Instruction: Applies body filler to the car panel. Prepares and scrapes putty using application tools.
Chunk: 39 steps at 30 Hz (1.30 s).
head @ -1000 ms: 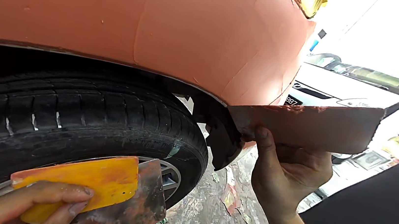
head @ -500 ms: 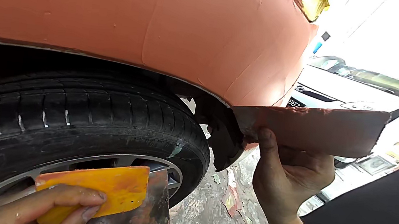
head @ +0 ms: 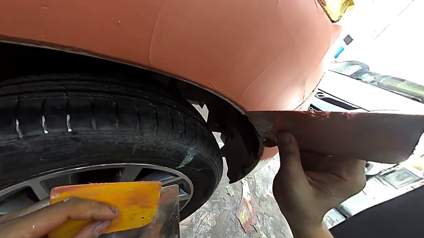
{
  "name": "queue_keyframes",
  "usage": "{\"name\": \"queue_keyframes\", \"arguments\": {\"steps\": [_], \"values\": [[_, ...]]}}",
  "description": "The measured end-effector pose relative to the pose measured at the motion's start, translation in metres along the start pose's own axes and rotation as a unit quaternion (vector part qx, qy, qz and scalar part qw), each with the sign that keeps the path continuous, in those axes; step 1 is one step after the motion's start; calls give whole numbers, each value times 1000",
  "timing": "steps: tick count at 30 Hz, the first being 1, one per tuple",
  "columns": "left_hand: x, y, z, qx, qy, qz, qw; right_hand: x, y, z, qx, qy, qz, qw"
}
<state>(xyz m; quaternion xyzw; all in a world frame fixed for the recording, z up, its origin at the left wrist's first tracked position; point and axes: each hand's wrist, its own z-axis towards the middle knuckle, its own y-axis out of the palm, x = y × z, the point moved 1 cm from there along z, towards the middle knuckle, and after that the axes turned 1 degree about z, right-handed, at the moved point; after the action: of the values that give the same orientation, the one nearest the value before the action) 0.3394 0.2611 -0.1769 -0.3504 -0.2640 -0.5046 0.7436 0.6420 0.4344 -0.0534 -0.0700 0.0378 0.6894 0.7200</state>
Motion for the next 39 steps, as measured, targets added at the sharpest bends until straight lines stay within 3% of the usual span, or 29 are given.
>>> {"name": "queue_keyframes", "arguments": {"steps": [39], "values": [[3, 2, 3, -14, 4, 2, 1000, -1, 14, 3, 0, -51, 1, 999]]}}
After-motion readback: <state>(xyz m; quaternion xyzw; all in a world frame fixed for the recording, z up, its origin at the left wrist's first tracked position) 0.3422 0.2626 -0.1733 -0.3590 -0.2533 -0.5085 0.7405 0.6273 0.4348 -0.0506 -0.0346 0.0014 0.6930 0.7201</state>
